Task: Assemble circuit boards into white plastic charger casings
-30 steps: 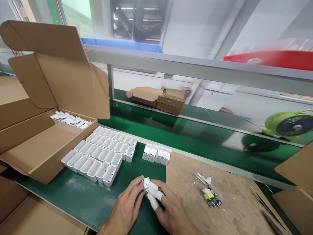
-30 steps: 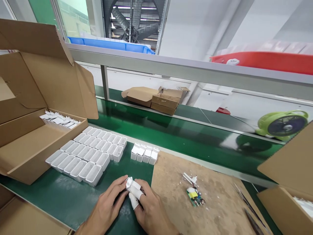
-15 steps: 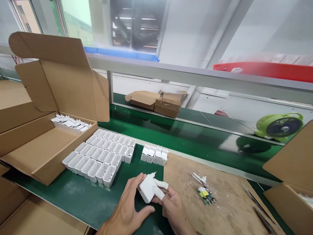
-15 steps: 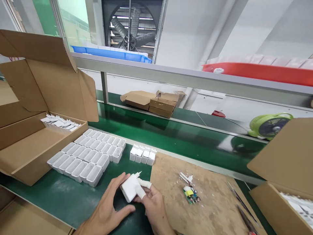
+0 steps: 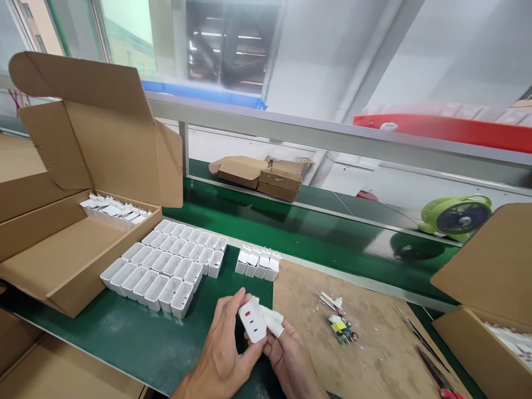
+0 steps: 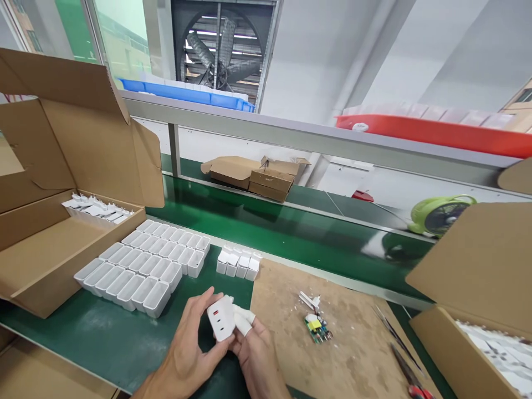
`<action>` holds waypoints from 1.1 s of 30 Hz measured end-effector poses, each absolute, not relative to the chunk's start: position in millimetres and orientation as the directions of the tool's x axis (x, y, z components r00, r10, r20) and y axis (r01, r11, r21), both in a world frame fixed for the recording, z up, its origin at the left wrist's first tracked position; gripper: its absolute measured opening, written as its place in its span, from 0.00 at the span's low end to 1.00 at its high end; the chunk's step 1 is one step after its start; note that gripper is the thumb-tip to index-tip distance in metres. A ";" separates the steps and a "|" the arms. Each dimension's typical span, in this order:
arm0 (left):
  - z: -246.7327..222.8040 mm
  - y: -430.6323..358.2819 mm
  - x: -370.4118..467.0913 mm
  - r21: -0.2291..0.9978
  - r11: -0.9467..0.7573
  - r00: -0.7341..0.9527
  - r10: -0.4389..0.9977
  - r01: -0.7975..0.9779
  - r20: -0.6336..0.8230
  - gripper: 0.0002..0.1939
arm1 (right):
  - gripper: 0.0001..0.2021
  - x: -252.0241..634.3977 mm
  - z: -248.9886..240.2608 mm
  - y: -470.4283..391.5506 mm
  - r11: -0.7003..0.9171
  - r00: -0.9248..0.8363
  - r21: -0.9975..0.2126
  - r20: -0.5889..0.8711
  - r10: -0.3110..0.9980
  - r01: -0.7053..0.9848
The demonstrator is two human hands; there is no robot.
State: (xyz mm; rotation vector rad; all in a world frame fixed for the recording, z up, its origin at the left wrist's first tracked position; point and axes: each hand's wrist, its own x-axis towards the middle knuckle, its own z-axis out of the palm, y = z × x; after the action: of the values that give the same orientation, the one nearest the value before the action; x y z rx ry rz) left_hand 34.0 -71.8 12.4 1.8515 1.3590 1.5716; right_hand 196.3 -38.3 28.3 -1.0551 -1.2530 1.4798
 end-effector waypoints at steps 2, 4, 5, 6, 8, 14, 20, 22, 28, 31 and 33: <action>4.0 -73.0 30.7 0.718 -0.419 -0.044 0.848 0.555 0.528 0.38 | 0.19 196.8 22.3 -38.4 0.152 -0.181 -0.986 0.137 0.974 0.069; -7.6 -72.9 28.1 0.691 -0.374 0.004 0.881 0.618 0.473 0.39 | 0.11 196.1 18.2 -40.7 0.470 -0.252 -0.827 0.405 0.879 0.310; -13.6 -72.4 27.2 0.702 -0.367 0.030 0.896 0.610 0.442 0.40 | 0.09 195.4 17.0 -42.5 0.596 -0.320 -0.695 0.503 0.803 0.403; -18.8 -71.5 26.4 0.727 -0.365 0.051 0.908 0.582 0.415 0.39 | 0.09 194.8 16.6 -44.3 0.671 -0.385 -0.578 0.551 0.740 0.464; -24.8 -68.7 23.9 0.783 -0.344 0.069 0.929 0.518 0.363 0.35 | 0.10 194.4 18.1 -46.6 0.726 -0.472 -0.443 0.558 0.682 0.525; 11.8 -38.3 -5.6 0.766 -0.363 0.120 0.927 0.531 0.355 0.25 | 0.12 211.2 42.6 -22.7 0.659 -0.447 -0.553 0.484 0.752 0.510; 84.0 34.8 -37.4 0.699 -0.282 0.109 0.953 0.658 0.282 0.38 | 0.27 243.0 59.6 38.9 0.487 -0.228 -0.566 0.467 0.855 0.665; 98.2 59.9 -39.7 0.675 -0.260 0.147 0.964 0.691 0.221 0.43 | 0.32 249.7 52.3 53.9 0.473 -0.235 -0.541 0.450 0.861 0.696; 109.0 107.9 -31.3 0.600 -0.207 0.241 0.970 0.773 0.025 0.55 | 0.34 253.0 19.2 73.5 0.480 -0.262 -0.550 0.429 0.864 0.683; 107.6 119.5 -28.8 0.563 -0.177 0.261 0.963 0.807 -0.072 0.60 | 0.34 250.8 11.4 77.3 0.424 -0.242 -0.608 0.361 0.901 0.671; 107.6 125.6 -29.0 0.539 -0.178 0.289 0.949 0.823 -0.127 0.63 | 0.31 250.2 8.8 78.1 0.392 -0.233 -0.644 0.321 0.918 0.657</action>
State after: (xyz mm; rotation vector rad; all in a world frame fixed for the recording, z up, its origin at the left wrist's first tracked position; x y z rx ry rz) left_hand -29.0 125.6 107.6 2.0502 1.5796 0.3234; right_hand 250.2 78.1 8.8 -1.3453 -1.9814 0.4979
